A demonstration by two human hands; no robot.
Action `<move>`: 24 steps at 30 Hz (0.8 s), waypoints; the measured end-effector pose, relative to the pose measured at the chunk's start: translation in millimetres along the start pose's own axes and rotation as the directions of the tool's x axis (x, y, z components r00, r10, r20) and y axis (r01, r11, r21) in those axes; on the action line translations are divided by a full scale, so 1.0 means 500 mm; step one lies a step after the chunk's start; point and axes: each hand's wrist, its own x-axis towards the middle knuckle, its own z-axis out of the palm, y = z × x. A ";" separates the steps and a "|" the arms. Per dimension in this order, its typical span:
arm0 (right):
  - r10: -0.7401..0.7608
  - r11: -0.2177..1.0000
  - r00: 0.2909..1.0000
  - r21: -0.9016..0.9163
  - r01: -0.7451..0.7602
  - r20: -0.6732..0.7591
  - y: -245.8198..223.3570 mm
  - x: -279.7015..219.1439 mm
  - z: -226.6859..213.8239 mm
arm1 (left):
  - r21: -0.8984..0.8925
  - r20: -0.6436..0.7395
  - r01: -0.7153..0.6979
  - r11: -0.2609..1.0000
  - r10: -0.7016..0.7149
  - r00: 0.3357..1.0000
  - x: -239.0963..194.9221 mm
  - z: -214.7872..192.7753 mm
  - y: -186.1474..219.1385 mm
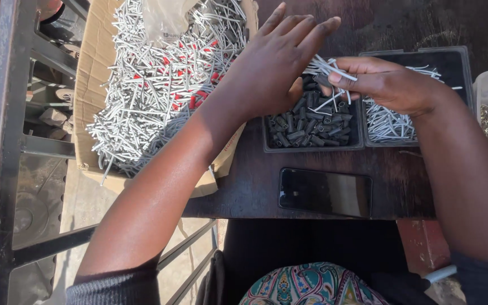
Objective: The person sorts metal fasteners from a large cardboard box into smaller plastic containers on a table. They pick up handfuls of mixed nails and red-headed fasteners, separating the long silver nails into one container and the red-headed ones into another. The person also handles small black plastic sleeves and brass-colored screws, placing them into their respective containers.
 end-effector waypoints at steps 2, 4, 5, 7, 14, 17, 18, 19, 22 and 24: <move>-0.069 0.998 0.998 0.004 0.069 -0.004 0.019 0.004 -0.004 | 0.023 -0.024 -0.056 0.998 0.057 0.998 0.015 0.036 0.002; -0.077 0.997 0.996 0.018 0.076 0.038 0.027 0.015 -0.016 | -0.285 -0.015 0.009 0.959 -0.014 1.000 0.026 0.041 0.003; -0.073 0.997 0.997 0.018 0.072 0.035 0.033 0.021 -0.019 | -0.288 -0.017 0.006 0.958 -0.012 1.000 0.024 0.046 0.004; -0.078 0.997 0.997 0.028 0.078 0.026 0.049 0.034 -0.017 | -0.300 -0.010 0.041 0.953 -0.046 0.999 0.015 0.060 0.010; -0.226 0.950 0.968 0.245 0.194 0.108 0.075 0.061 -0.017 | -0.214 -0.004 0.087 0.973 -0.090 0.996 0.006 0.045 0.024; -0.189 0.958 0.977 0.238 0.161 0.099 0.081 0.061 -0.013 | -0.196 0.027 0.086 0.977 -0.082 0.996 0.001 0.063 0.015; -0.281 0.916 0.958 0.313 0.250 0.057 0.090 0.062 -0.009 | -0.172 0.046 0.072 0.982 -0.065 0.997 -0.003 0.071 0.011; -0.369 0.860 0.929 0.382 0.337 0.010 0.099 0.064 -0.005 | -0.148 0.065 0.058 0.987 -0.049 0.997 -0.007 0.078 0.007; -0.388 0.864 0.922 0.345 0.367 -0.009 0.085 0.046 -0.002 | -0.175 0.071 0.088 0.981 -0.077 0.994 -0.006 0.069 0.014; -0.387 0.864 0.922 0.343 0.367 -0.013 0.081 0.044 0.002 | -0.182 0.079 0.099 0.978 -0.086 0.993 -0.008 0.067 0.017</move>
